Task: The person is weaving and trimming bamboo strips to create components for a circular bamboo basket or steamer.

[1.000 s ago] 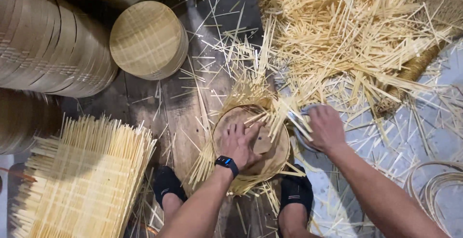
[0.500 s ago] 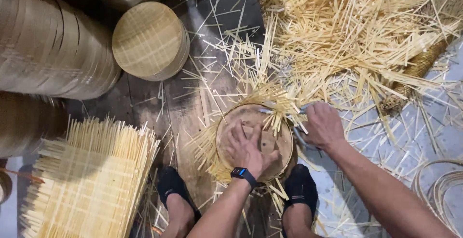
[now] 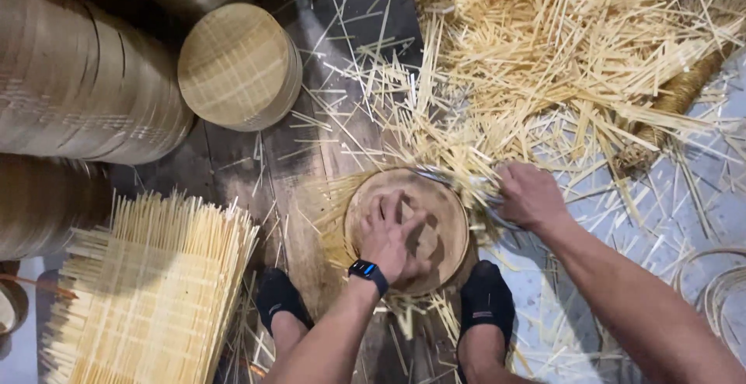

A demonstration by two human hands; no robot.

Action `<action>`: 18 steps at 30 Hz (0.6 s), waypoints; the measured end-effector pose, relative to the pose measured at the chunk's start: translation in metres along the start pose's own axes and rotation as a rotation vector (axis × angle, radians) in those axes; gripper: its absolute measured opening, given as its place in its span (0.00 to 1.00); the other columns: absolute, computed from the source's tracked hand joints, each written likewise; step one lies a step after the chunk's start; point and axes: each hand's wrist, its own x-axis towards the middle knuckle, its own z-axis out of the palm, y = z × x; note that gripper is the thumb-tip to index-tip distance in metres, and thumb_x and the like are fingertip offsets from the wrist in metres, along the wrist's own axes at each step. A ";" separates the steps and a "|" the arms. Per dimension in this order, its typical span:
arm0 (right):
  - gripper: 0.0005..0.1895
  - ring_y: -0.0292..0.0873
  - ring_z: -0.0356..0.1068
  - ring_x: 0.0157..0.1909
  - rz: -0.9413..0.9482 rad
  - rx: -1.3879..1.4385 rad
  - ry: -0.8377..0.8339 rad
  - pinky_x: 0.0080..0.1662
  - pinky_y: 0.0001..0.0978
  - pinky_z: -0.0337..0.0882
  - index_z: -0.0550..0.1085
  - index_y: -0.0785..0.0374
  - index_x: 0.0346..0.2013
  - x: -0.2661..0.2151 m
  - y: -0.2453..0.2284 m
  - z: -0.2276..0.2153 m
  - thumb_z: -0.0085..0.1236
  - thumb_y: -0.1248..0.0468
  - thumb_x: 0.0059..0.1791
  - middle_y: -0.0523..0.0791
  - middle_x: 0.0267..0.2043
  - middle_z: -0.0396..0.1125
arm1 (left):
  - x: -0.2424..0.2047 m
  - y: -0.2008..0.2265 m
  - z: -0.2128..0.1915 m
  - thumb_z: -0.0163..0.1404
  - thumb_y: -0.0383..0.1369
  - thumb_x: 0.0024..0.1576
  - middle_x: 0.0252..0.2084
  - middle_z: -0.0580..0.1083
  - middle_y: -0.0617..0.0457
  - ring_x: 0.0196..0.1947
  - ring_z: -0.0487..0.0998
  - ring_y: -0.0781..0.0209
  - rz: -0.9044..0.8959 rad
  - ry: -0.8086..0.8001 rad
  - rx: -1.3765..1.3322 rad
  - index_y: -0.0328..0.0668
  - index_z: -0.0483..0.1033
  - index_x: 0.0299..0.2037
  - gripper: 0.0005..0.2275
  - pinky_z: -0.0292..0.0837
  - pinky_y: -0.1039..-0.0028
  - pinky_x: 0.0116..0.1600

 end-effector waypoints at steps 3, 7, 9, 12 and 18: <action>0.22 0.51 0.72 0.45 -0.003 0.020 -0.007 0.46 0.43 0.73 0.73 0.60 0.42 -0.009 0.009 0.001 0.66 0.56 0.37 0.49 0.38 0.69 | -0.001 0.007 -0.016 0.70 0.46 0.30 0.71 0.53 0.46 0.71 0.45 0.27 0.049 -0.019 0.029 0.65 0.77 0.56 0.36 0.48 0.30 0.65; 0.21 0.51 0.72 0.45 -0.021 -0.076 0.104 0.48 0.44 0.73 0.73 0.60 0.39 0.003 -0.016 -0.007 0.63 0.54 0.36 0.49 0.39 0.70 | 0.002 0.005 -0.022 0.70 0.48 0.29 0.71 0.53 0.46 0.70 0.48 0.29 0.080 -0.094 0.107 0.68 0.75 0.58 0.39 0.49 0.32 0.66; 0.17 0.51 0.72 0.44 -0.038 -0.080 0.104 0.48 0.44 0.73 0.73 0.58 0.38 0.010 -0.014 0.006 0.58 0.53 0.41 0.49 0.39 0.70 | 0.002 0.007 -0.024 0.69 0.48 0.32 0.71 0.53 0.46 0.70 0.48 0.31 0.115 -0.127 0.083 0.70 0.75 0.60 0.38 0.50 0.35 0.67; 0.14 0.51 0.72 0.44 -0.063 0.006 0.043 0.45 0.44 0.73 0.73 0.57 0.39 -0.003 0.008 0.020 0.54 0.53 0.46 0.48 0.39 0.70 | -0.007 0.016 -0.030 0.68 0.51 0.35 0.71 0.51 0.40 0.73 0.45 0.29 0.107 -0.081 0.172 0.67 0.71 0.62 0.39 0.44 0.34 0.70; 0.19 0.52 0.72 0.42 -0.118 -0.071 0.261 0.44 0.45 0.73 0.72 0.61 0.38 -0.002 -0.008 -0.006 0.52 0.53 0.38 0.50 0.38 0.70 | -0.007 0.023 0.058 0.65 0.45 0.41 0.70 0.50 0.21 0.70 0.50 0.22 -0.371 0.458 -0.286 0.33 0.43 0.76 0.55 0.47 0.42 0.71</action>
